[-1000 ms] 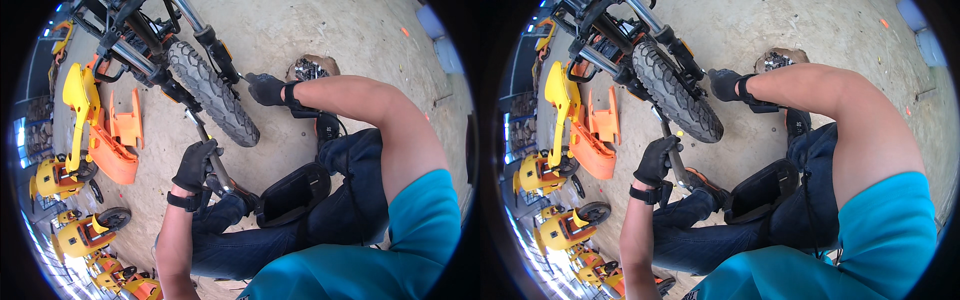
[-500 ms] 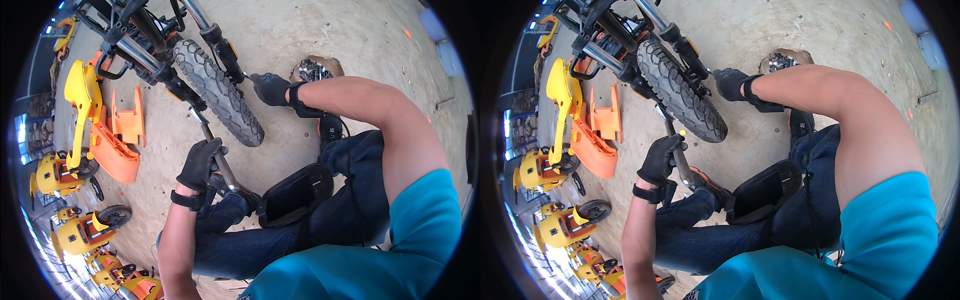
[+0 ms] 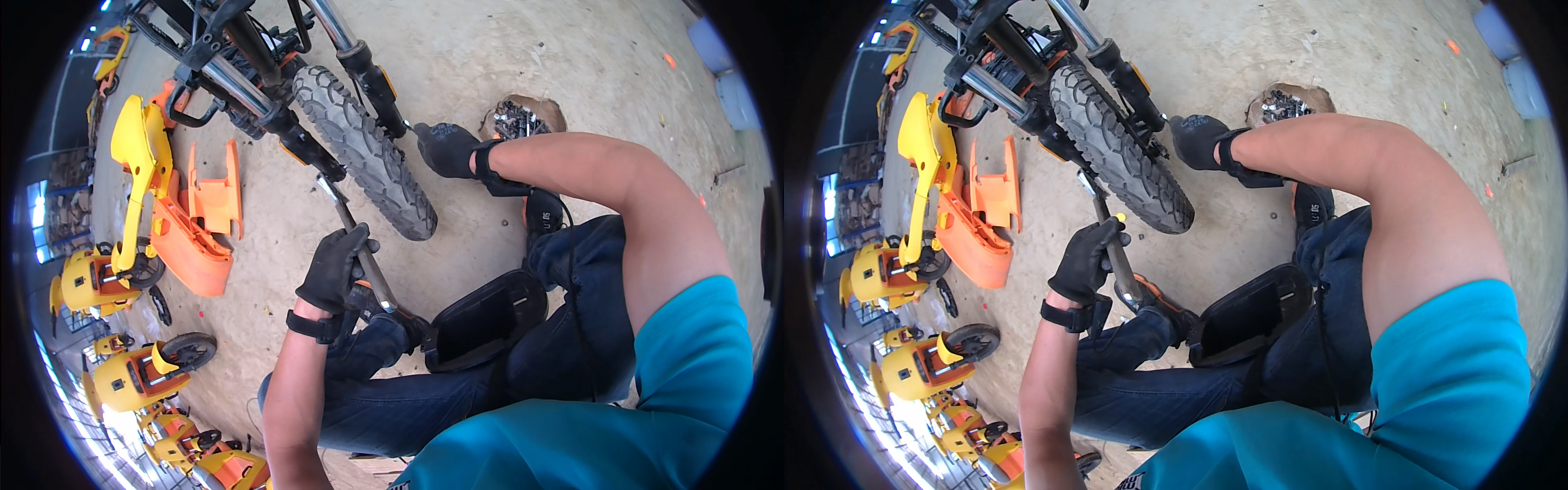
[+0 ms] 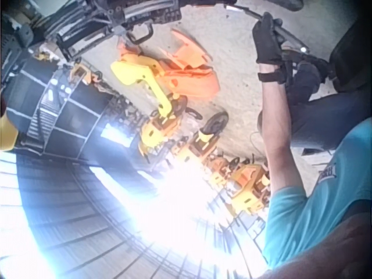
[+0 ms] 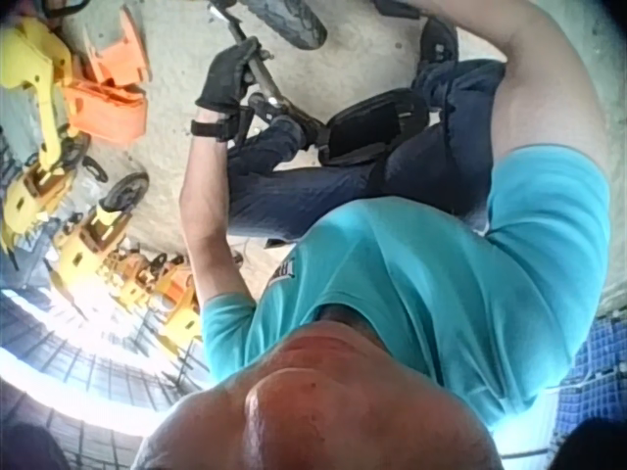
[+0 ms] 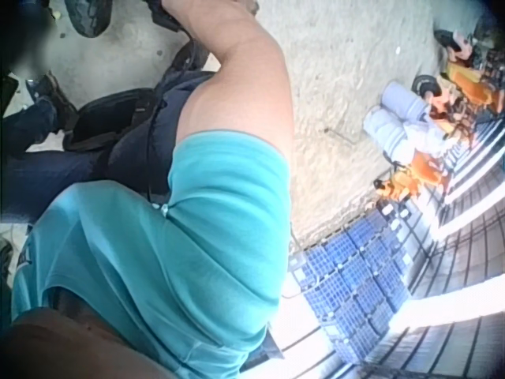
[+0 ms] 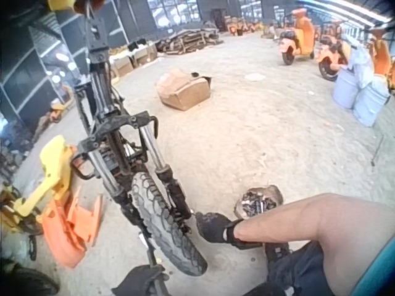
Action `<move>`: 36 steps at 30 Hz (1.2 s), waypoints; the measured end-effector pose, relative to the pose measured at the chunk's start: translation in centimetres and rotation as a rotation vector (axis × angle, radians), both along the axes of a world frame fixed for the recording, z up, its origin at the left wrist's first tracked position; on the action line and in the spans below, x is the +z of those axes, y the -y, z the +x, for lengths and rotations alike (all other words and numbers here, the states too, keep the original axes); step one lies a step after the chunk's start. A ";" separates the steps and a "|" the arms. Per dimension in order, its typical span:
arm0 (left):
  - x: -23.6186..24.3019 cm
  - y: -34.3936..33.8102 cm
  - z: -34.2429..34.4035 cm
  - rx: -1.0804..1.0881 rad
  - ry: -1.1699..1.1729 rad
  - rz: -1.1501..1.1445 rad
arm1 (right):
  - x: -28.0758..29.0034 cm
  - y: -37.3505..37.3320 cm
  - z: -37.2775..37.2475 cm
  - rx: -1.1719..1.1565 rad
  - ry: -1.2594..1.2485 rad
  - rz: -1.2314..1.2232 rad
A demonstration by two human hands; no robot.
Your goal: The person unscrews and tightens bolts on the front wheel of a motorcycle using an adjustable wrench and a smaller wrench.
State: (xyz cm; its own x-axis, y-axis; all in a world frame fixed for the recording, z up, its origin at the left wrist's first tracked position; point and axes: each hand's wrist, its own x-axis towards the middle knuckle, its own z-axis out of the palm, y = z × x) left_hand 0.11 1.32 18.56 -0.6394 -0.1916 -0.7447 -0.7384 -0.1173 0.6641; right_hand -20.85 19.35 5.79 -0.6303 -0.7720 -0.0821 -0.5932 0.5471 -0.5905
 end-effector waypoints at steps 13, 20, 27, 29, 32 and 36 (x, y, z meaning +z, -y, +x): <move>-3.2 -0.2 0.9 0.024 0.000 -0.005 | 1.6 0.9 -2.8 0.253 -0.133 0.139; -8.9 -1.7 1.6 0.007 -0.023 -0.078 | 0.6 1.2 -2.6 0.236 -0.148 0.038; -13.0 -1.7 1.5 0.043 -0.062 -0.116 | 1.1 1.4 -3.3 0.302 -0.148 0.117; -14.7 -1.8 1.7 0.078 -0.113 -0.174 | 2.0 1.7 -4.3 0.374 -0.142 0.173; -18.1 -1.3 1.4 0.048 -0.159 -0.358 | 2.2 1.9 -5.7 0.630 -0.297 0.242; -25.1 -1.2 1.3 0.005 -0.243 -0.761 | 2.0 3.0 -5.7 0.676 -0.413 0.394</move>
